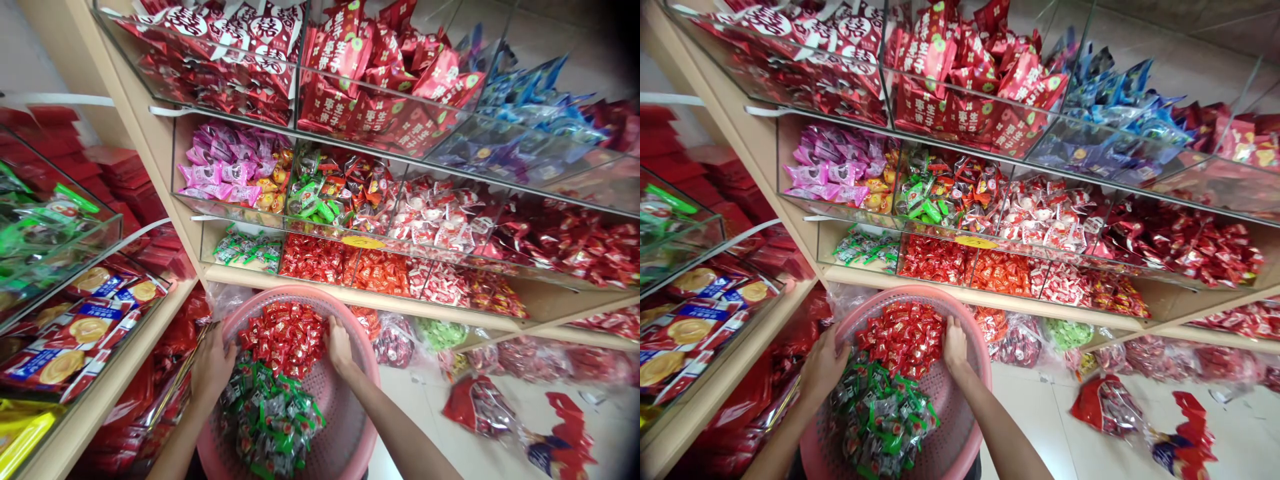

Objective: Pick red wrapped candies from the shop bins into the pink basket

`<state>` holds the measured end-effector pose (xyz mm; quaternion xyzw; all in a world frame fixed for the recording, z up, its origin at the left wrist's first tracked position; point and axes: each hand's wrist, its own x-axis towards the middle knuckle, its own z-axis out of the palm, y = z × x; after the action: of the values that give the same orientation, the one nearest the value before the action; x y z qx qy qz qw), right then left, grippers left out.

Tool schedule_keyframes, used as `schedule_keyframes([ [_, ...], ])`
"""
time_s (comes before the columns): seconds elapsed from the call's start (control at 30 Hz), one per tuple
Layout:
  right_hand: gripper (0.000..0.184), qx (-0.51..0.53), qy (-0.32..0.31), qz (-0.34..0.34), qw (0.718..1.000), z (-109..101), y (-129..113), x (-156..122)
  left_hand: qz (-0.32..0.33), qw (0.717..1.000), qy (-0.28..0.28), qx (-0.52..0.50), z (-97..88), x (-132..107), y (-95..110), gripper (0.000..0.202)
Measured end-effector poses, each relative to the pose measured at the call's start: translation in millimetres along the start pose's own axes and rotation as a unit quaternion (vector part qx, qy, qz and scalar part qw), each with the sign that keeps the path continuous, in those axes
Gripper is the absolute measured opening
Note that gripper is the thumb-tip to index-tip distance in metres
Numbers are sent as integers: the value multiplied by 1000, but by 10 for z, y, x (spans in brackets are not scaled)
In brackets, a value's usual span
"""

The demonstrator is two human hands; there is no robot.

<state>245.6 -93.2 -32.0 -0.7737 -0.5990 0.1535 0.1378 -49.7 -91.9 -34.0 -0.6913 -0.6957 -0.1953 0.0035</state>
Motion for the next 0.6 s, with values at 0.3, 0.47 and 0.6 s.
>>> schedule_keyframes([
  [0.3,36,39,-3,-20,999,-32,121,-16,-5,1000,-6,7,19,-2,-2,48],
  [0.47,38,87,-5,-16,996,4,94,4,-4,1000,-2,5,13,-2,2,48],
  [0.6,40,122,15,-33,992,50,91,14,-8,1000,-5,8,2,-1,3,48],
])
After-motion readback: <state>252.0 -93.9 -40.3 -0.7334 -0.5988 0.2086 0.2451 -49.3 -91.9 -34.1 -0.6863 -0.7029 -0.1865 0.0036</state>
